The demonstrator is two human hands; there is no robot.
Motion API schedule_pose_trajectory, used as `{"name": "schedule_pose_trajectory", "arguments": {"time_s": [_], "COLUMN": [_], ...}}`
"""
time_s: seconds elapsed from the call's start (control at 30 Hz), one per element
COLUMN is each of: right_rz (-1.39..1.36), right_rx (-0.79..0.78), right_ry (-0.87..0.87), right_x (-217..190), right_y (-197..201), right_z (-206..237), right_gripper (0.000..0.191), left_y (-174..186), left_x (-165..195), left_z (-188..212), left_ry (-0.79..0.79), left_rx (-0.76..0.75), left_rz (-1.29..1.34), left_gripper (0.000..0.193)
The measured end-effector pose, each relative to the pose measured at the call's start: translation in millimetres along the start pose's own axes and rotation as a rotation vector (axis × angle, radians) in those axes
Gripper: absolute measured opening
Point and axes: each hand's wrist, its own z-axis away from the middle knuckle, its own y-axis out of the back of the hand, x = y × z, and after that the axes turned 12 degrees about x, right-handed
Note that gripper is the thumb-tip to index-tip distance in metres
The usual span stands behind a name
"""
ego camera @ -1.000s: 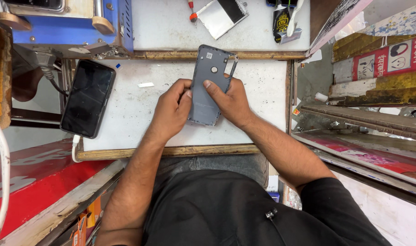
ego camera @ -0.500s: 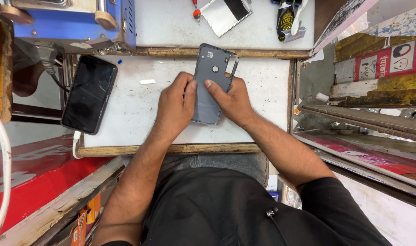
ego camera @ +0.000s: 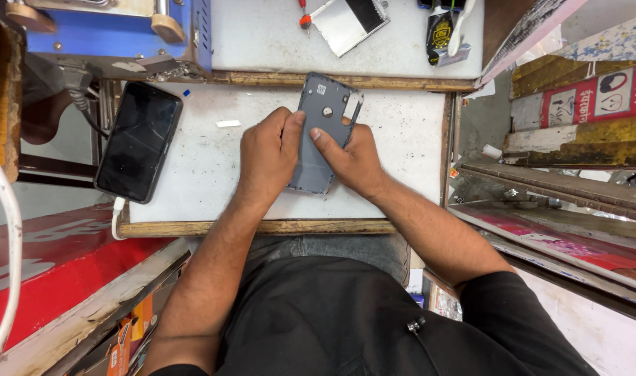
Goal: The person removes the back cover of a smartphone, then uses a small metal tool to pry and separate the battery from the phone chassis. The back cover is set aside while the battery is carefully lifted and detached from internal connectors.
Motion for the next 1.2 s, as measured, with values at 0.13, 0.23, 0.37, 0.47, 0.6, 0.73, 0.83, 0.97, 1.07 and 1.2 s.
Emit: {"name": "schedule_pose_trajectory", "arguments": {"time_s": [0.13, 0.23, 0.37, 0.47, 0.6, 0.73, 0.83, 0.97, 1.07, 1.2], "right_rz": [-0.02, -0.054, -0.001, -0.028, -0.064, -0.138, -0.177, -0.104, 0.0, 0.052], "right_rx": [0.013, 0.002, -0.031, -0.076, -0.053, 0.023, 0.046, 0.002, -0.043, -0.278], "right_ry": [-0.039, -0.057, -0.077, -0.054, -0.083, -0.153, -0.164, -0.124, -0.096, -0.093], "right_x": [3, 3, 3, 1, -1, 1, 4, 8, 7, 2], "right_y": [2, 3, 1, -2, 3, 11, 11, 8, 7, -2], "right_z": [-5, -5, -4, -2, -5, -12, -12, -7, -6, 1], "right_gripper": [0.029, 0.03, 0.029, 0.03, 0.032, 0.033, 0.033, 0.033, 0.032, 0.029], "left_y": [7, 13, 12, 4, 8, 28, 36, 28, 21, 19], "left_x": [-8, -15, -16, -11, 0, 5, 4, 0, -3, -7], "left_z": [11, 14, 11, 2, -4, 6, 19, 33, 26, -2], "left_ry": [0.035, 0.071, 0.128, 0.1, 0.1, 0.203, 0.212, 0.075, 0.072, 0.077], "left_rx": [-0.119, -0.203, -0.157, -0.021, 0.037, 0.0, -0.216, -0.109, -0.065, 0.06], "left_rz": [0.231, 0.492, 0.385, 0.079, 0.193, 0.527, 0.309, 0.17, 0.025, 0.118], "left_gripper": [0.015, 0.022, 0.017, 0.038, 0.036, 0.018, 0.019, 0.013, 0.021, 0.02]}}
